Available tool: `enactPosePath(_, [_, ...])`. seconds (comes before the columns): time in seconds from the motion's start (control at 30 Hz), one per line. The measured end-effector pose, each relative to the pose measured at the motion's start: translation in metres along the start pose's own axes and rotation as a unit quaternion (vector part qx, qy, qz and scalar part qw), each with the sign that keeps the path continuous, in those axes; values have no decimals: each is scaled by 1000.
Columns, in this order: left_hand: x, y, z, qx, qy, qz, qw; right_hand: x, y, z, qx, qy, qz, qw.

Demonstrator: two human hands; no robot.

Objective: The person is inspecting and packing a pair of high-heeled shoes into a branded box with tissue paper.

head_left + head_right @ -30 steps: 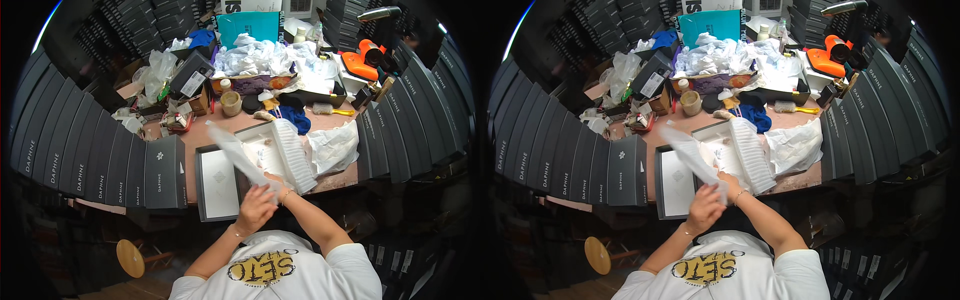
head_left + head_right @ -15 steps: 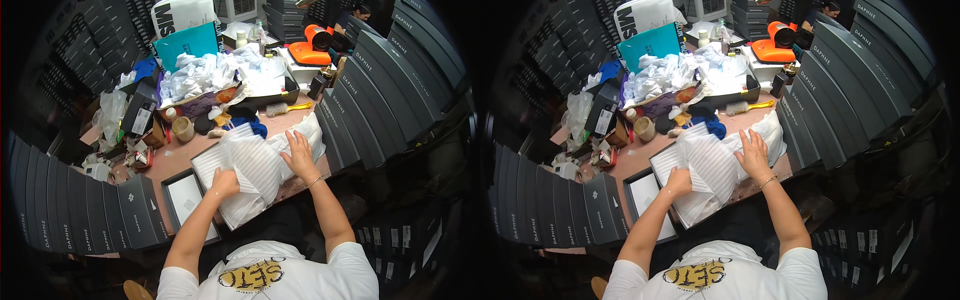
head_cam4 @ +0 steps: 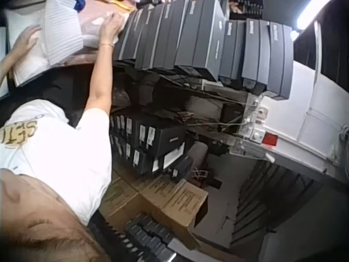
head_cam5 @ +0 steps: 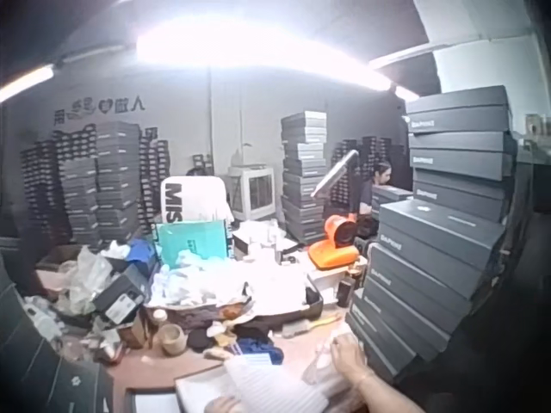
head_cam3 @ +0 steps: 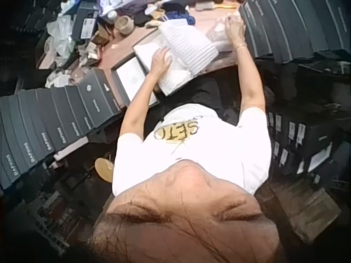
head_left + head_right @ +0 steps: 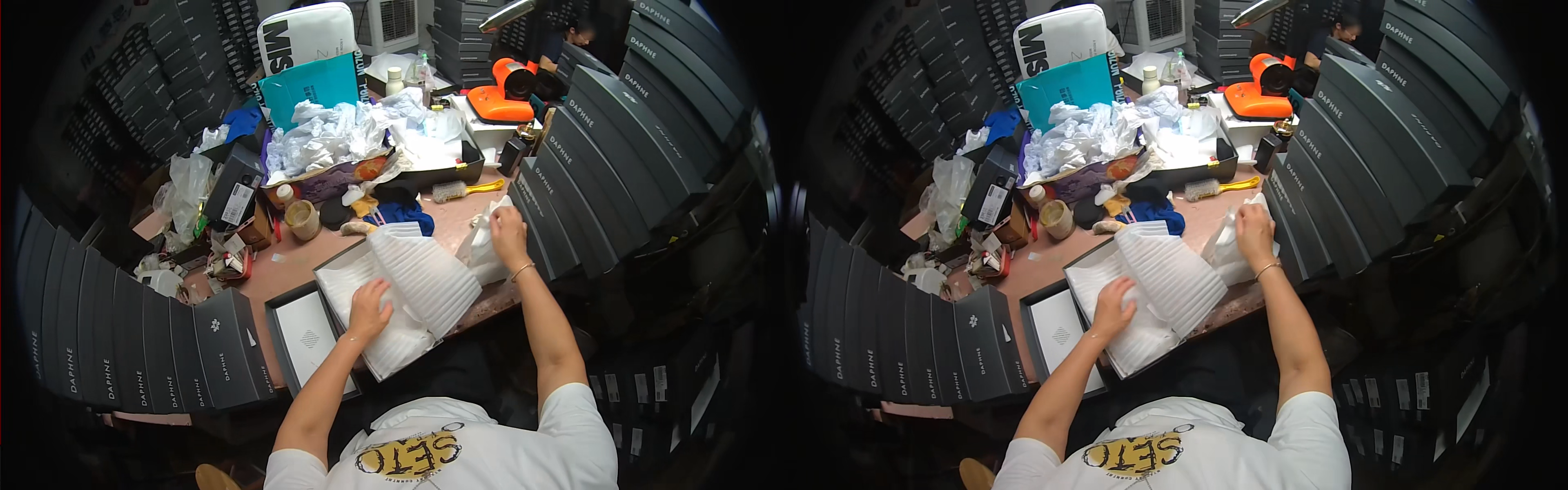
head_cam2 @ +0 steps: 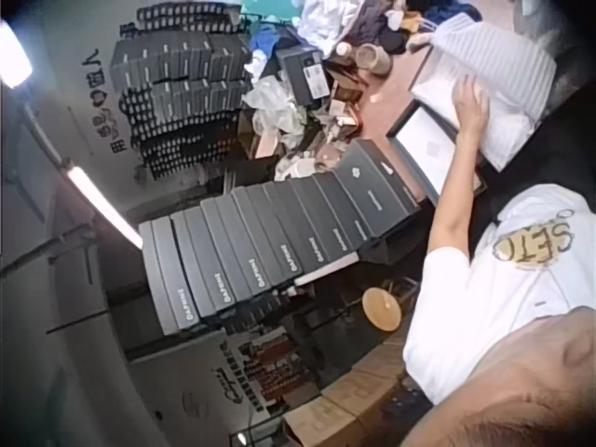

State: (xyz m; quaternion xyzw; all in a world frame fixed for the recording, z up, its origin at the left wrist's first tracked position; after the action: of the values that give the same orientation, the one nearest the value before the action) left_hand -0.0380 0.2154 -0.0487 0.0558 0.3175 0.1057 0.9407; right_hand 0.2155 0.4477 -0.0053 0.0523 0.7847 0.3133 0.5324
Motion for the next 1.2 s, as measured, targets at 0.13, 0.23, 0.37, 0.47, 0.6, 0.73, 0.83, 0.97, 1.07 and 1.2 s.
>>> enactPosePath(0.13, [-22,6,68,87,-172,123,973,-46,43,35,117,383,-20,916])
enactPosePath(0.23, [-23,8,86,-41,-499,128,856,-126,50,-33,-6,515,-78,854])
enactPosePath(0.37, [-9,-22,122,-201,-761,-10,617,-190,-19,-138,-64,610,-169,771])
enactPosePath(0.47, [3,-62,113,-133,-843,-88,514,-195,-75,-188,-249,589,-371,673])
enactPosePath(0.6, [-20,-141,13,-190,-710,49,677,-146,-128,-163,-114,723,-547,406])
enactPosePath(0.73, [-125,-134,28,-145,-298,105,938,-131,-137,-146,4,705,-480,522])
enactPosePath(0.83, [-152,-94,40,-176,-186,93,962,-104,-153,-148,-264,376,-298,837])
enactPosePath(0.97, [-80,-22,-21,-164,-455,268,833,-89,-127,-178,31,405,-496,768])
enactPosePath(1.07, [35,10,-32,-222,-193,187,937,5,-155,-155,-39,260,-411,873])
enactPosePath(1.2, [52,-2,-24,-225,-356,221,879,-39,-157,-156,-138,220,-381,888])
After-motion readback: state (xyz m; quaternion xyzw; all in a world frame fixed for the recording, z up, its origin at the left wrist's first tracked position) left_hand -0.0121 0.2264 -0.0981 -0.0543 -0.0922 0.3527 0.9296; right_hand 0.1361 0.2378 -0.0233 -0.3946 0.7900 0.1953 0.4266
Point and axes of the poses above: each hand's wrist, its own y-axis towards the middle knuckle, its own x-axis out of the palm, z = x × y, the point moved 1 cm from there along y, towards the middle knuckle, and after that the axes turned 14 degrees about -y, right-handed, at the moved point
